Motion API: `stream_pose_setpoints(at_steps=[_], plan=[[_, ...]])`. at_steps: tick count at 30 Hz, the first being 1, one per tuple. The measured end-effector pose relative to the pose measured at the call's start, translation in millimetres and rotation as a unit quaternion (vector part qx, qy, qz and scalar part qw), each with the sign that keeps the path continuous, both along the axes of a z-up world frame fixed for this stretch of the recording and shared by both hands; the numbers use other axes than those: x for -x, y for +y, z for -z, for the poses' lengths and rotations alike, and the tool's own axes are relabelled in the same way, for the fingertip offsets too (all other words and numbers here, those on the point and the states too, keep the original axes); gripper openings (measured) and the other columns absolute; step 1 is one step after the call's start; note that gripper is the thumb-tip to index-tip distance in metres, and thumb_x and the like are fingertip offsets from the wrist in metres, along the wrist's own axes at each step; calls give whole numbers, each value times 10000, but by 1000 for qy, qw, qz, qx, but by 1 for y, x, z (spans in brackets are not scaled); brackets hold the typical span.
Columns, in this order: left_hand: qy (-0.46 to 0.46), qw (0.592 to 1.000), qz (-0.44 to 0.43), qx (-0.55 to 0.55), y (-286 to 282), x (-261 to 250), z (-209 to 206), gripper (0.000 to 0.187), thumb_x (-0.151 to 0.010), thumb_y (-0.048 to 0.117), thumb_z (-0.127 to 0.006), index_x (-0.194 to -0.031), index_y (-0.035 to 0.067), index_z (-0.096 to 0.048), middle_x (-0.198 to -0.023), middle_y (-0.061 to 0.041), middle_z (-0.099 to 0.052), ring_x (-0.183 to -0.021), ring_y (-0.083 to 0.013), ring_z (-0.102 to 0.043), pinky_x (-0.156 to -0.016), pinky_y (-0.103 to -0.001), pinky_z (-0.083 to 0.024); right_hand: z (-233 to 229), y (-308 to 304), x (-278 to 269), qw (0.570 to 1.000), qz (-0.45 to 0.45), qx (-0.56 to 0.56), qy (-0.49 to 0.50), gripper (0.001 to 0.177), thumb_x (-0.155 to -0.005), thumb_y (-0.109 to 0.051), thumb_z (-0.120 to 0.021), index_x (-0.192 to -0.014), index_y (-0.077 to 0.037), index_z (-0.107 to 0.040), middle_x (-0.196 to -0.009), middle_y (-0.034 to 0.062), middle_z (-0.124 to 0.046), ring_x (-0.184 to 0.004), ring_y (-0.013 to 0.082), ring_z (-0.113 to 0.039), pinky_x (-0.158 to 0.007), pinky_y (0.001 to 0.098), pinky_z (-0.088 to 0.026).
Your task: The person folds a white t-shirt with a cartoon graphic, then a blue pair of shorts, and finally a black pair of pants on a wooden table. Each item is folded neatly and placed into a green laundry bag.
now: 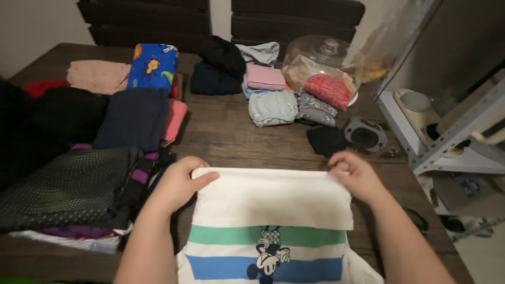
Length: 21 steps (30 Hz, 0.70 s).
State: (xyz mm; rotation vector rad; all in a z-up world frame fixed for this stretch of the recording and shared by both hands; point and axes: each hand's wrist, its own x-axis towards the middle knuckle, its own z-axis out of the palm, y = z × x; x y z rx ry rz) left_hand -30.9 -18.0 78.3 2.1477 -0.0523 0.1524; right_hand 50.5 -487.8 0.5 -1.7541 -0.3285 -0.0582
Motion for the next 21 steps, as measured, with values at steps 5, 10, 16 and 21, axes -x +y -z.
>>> stream_pose_setpoints(at_steps=[5, 10, 16, 21], plan=[[-33, 995, 88, 27, 13, 29, -42, 251, -706, 191, -903, -696, 51, -694, -626, -66, -682, -650, -191, -599, -599, -333, -476, -79, 4, 50, 856, 9, 509, -89, 382, -686, -504, -886, -983, -294, -771, -908, -14, -769, -993, 239, -675, -1047, 443, -368], [-182, 950, 207, -149, 23, 62, -100, 474, -717, 483, -931, -725, 169, -577, -710, 53, -630, -651, -118, -583, -614, -263, -434, -134, -18, 77, 845, -27, 513, -153, 264, -736, -486, -828, -894, -275, -833, -1359, -41, -715, -1386, 132, -541, -1146, 508, -161], [-124, 949, 103, -272, 13, 6, -168, 415, -684, 253, -893, -955, 214, -581, -830, 2, -657, -704, -188, -582, -647, -375, -412, -204, 3, 53, 833, 207, 513, -13, 343, -780, -453, -815, -1046, -254, -726, -791, 9, -733, -708, 191, -644, -665, 368, -478], [-395, 888, -6, -235, 33, -67, -227, 218, -817, 62, -766, -1028, 112, -747, -907, -93, -705, -794, -279, -623, -656, -414, -439, -307, 70, 61, 882, 300, 287, -224, 572, -862, -26, -771, -1369, 42, -516, -1289, 231, -520, -1113, 358, -574, -931, 441, -524]])
